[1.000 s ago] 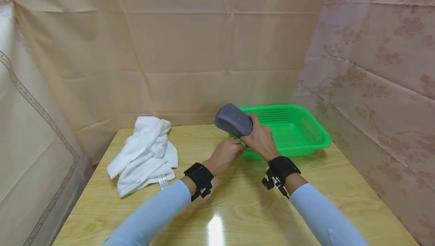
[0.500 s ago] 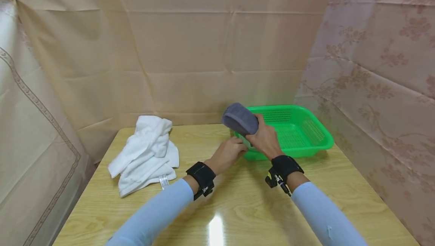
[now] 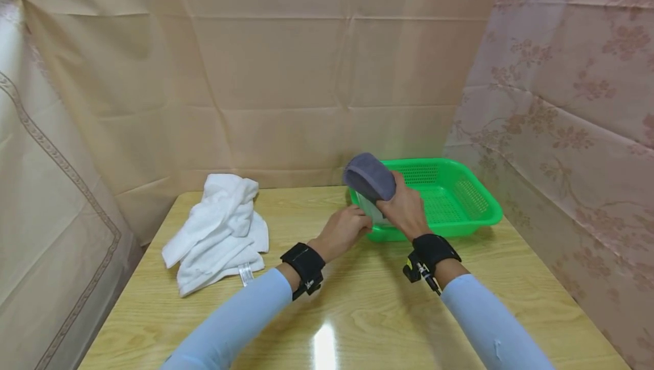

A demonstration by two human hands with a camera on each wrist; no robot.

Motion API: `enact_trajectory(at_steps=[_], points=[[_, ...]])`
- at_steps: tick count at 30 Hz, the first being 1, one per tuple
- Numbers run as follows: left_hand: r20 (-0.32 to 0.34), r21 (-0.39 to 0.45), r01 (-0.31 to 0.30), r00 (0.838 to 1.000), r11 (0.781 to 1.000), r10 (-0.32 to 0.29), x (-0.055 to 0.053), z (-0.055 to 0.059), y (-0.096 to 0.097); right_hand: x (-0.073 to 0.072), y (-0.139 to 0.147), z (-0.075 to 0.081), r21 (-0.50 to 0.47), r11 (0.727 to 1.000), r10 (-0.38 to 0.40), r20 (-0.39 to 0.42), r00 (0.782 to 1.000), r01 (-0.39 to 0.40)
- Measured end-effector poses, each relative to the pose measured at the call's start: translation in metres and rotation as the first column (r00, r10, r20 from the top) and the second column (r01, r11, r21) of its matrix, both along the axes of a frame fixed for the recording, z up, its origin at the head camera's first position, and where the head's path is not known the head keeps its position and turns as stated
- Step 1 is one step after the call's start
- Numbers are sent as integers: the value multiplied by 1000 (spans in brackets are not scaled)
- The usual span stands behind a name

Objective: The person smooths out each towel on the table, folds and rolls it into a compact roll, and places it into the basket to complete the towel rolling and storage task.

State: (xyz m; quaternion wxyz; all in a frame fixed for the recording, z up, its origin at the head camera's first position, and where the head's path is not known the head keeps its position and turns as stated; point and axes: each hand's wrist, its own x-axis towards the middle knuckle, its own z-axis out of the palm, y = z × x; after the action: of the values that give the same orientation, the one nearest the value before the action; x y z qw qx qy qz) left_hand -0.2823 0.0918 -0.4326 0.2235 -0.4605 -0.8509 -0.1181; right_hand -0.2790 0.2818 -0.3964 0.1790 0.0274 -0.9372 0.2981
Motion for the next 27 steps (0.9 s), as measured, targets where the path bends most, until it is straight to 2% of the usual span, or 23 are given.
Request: enact_trajectory(at_steps=[8,15,20,27], points=[[0,13,-17,1000,1000,17,1,1,0,-2,15,-5,-11,999,-32,-8,999,32],[-16,40,-15,1000,999,16,1,1,0,-2,22,-6,-22,999,-48,-52,997,47],[-30,29,-21,999,999,22,0,-2,0,-1,27,-7,-22,998,-56,-51,997,55],[-52,29,-32,998,999,33,2,-1,0,-2,34,-5,-36,996,-88,-42,995,87]])
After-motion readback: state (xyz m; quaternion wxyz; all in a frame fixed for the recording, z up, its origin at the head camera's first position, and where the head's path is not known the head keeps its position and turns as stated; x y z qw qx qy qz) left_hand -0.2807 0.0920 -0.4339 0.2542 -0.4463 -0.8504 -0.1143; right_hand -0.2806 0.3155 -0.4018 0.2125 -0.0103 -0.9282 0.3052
